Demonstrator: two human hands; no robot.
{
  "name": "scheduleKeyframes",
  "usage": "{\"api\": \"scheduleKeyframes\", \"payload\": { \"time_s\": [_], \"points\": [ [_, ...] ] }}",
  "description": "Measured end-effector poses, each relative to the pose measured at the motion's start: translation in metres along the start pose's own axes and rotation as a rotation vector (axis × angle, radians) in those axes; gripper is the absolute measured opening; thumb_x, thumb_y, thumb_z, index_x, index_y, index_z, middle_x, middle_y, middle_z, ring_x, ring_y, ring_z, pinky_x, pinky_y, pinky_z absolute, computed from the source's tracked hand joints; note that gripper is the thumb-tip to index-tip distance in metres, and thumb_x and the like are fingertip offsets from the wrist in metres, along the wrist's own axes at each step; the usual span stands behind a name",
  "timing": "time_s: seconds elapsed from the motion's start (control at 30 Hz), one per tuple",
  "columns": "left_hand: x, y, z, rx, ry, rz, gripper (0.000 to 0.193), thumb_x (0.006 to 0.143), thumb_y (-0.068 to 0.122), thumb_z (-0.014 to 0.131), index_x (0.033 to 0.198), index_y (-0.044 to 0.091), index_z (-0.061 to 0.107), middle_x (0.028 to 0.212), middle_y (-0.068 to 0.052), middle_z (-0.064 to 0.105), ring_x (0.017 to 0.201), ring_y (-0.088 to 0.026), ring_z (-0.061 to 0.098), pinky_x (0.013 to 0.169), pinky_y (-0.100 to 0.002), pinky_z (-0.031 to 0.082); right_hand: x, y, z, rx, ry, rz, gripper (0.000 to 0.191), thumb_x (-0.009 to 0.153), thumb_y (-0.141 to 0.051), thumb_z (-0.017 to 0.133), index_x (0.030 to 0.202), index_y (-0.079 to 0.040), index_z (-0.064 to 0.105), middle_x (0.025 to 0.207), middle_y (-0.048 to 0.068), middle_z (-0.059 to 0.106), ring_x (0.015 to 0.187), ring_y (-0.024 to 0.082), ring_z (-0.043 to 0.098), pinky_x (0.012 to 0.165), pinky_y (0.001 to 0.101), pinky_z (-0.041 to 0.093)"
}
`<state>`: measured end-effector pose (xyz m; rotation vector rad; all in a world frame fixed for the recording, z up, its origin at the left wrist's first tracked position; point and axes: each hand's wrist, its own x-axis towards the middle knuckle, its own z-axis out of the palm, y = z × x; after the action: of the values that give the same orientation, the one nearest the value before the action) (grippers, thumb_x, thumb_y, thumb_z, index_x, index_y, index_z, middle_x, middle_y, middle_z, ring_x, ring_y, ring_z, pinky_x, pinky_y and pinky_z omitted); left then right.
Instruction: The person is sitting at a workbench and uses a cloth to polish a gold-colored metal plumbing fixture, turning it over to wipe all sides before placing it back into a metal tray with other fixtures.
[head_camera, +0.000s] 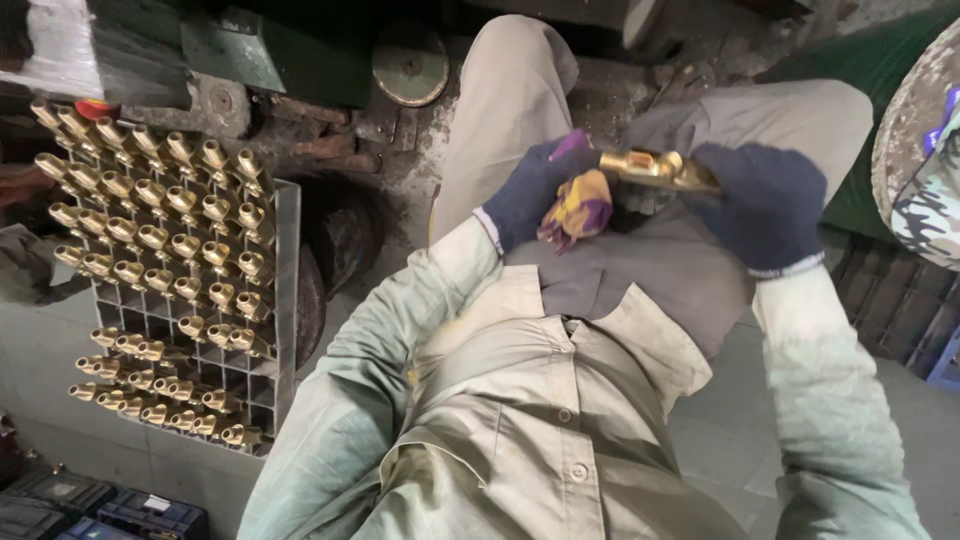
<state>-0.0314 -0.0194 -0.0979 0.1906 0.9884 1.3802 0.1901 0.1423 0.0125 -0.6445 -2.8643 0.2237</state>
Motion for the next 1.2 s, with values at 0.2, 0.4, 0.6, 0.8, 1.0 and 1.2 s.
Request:
{"api": "scheduleKeyframes", "payload": {
  "time_s": [0.2, 0.4, 0.6, 0.8, 1.0, 1.2],
  "points": [
    [0.066, -0.011, -0.019, -0.176, -0.04, 0.068, 0.024, 0.102, 0.023, 0.062, 0.113, 0.003, 0.068, 0.103, -0.004, 0.071, 0.094, -0.012, 0.069, 0.083, -0.031, 0.058, 0.036, 0.048, 0.036, 0.045, 0.061, -0.119, 0.036, 0.096, -0.046, 0.082, 0.118, -0.017, 0.076, 0.087, 0.006, 0.066, 0.077, 0.027, 0.065, 0.071, 0.041, 0.049],
    [0.094, -0.004, -0.018, -0.301, 0.065, -0.021, 0.021, 0.103, 0.019, 0.062, 0.114, 0.002, 0.066, 0.103, -0.009, 0.071, 0.093, -0.017, 0.07, 0.083, -0.034, 0.058, 0.061, 0.071, 0.05, 0.18, -0.028, -0.112, 0.042, 0.09, -0.042, 0.083, 0.123, -0.018, 0.074, 0.092, 0.006, 0.068, 0.082, 0.027, 0.067, 0.071, 0.0388, 0.051],
    [0.109, 0.005, -0.017, -0.317, 0.059, 0.041, 0.025, 0.105, 0.021, 0.061, 0.118, 0.001, 0.066, 0.107, -0.01, 0.072, 0.097, -0.017, 0.07, 0.086, -0.033, 0.057, 0.081, 0.08, 0.062, 0.121, -0.021, -0.135, 0.045, 0.091, -0.045, 0.089, 0.124, -0.017, 0.076, 0.088, 0.007, 0.068, 0.079, 0.027, 0.067, 0.073, 0.0408, 0.052],
    [0.122, 0.005, -0.021, -0.354, 0.048, 0.06, 0.029, 0.106, 0.02, 0.057, 0.127, 0.001, 0.064, 0.117, -0.012, 0.071, 0.106, -0.019, 0.069, 0.093, -0.034, 0.056, 0.089, 0.081, 0.068, 0.163, -0.002, -0.1, 0.041, 0.089, -0.036, 0.086, 0.124, -0.017, 0.076, 0.097, 0.007, 0.072, 0.084, 0.026, 0.069, 0.077, 0.0387, 0.054],
    [0.122, 0.007, -0.029, 0.549, 0.071, 0.398, 0.036, 0.099, 0.013, 0.061, 0.133, 0.003, 0.061, 0.124, -0.01, 0.069, 0.112, -0.016, 0.069, 0.096, -0.031, 0.057, 0.091, 0.084, 0.076, 0.125, -0.024, -0.101, 0.038, 0.091, -0.038, 0.086, 0.12, -0.017, 0.077, 0.097, 0.007, 0.072, 0.084, 0.025, 0.07, 0.078, 0.0382, 0.053],
    [0.128, 0.003, -0.029, -0.141, 0.085, 0.122, 0.035, 0.107, 0.015, 0.06, 0.136, -0.005, 0.058, 0.126, -0.017, 0.065, 0.11, -0.023, 0.066, 0.095, -0.037, 0.055, 0.091, 0.086, 0.082, 0.141, -0.039, -0.073, 0.034, 0.093, -0.038, 0.087, 0.117, -0.016, 0.077, 0.096, 0.007, 0.072, 0.084, 0.026, 0.069, 0.079, 0.0385, 0.054]
  ]
}}
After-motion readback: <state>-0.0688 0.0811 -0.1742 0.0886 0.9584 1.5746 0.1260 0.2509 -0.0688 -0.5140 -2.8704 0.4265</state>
